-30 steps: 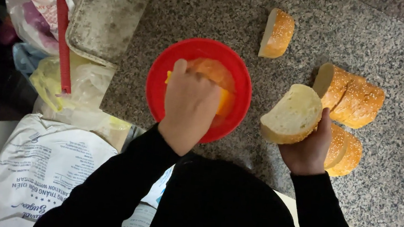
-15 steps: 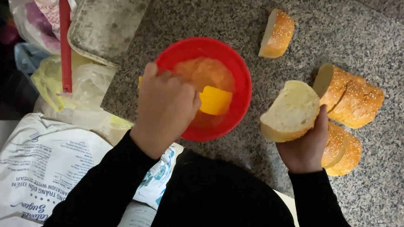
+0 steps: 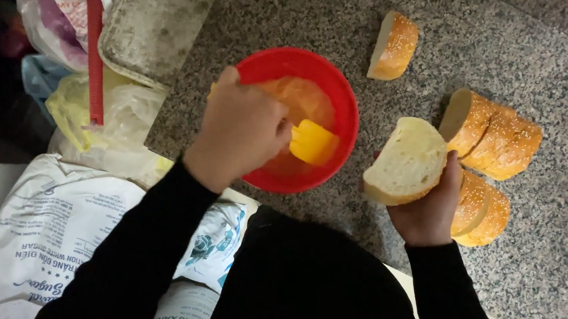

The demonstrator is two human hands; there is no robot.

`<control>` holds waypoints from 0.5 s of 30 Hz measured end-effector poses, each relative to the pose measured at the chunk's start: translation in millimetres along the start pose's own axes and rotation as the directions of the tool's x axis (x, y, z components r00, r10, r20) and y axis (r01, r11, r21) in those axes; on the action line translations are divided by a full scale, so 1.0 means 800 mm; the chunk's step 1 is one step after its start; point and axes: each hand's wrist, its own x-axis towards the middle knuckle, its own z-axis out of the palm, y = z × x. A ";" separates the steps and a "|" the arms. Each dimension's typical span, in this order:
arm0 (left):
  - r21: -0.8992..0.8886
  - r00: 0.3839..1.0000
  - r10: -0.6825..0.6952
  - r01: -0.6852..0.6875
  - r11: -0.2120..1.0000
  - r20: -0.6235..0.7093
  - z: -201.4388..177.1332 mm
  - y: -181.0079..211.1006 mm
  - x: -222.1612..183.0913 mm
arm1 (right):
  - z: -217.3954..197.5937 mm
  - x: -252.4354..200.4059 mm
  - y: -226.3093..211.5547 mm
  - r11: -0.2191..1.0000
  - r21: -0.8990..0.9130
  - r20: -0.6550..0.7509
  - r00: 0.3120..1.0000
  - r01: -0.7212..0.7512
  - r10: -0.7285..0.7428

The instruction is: The person is using a yellow spatula to spread a yellow liquid, likely butter or egg wash, onto individual slices of bread in a bakery production area.

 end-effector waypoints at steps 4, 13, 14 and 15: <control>-0.141 0.997 -0.002 0.013 0.990 0.076 -0.036 -0.017 -0.008 | -0.018 0.027 0.003 0.999 -0.045 -0.023 0.999 0.029 -0.030; 0.041 0.870 0.146 -0.145 0.989 -0.471 -0.086 0.027 -0.027 | 0.038 0.015 -0.010 0.993 -0.045 0.038 0.994 0.108 -0.106; 0.201 0.775 0.220 -0.122 0.972 -0.592 -0.083 0.039 -0.025 | 0.045 0.013 -0.011 0.995 -0.037 0.064 0.994 0.091 -0.088; 0.349 0.660 0.309 -0.074 0.934 -0.685 -0.079 0.052 -0.024 | 0.053 0.011 -0.011 0.997 -0.029 0.090 0.993 0.073 -0.070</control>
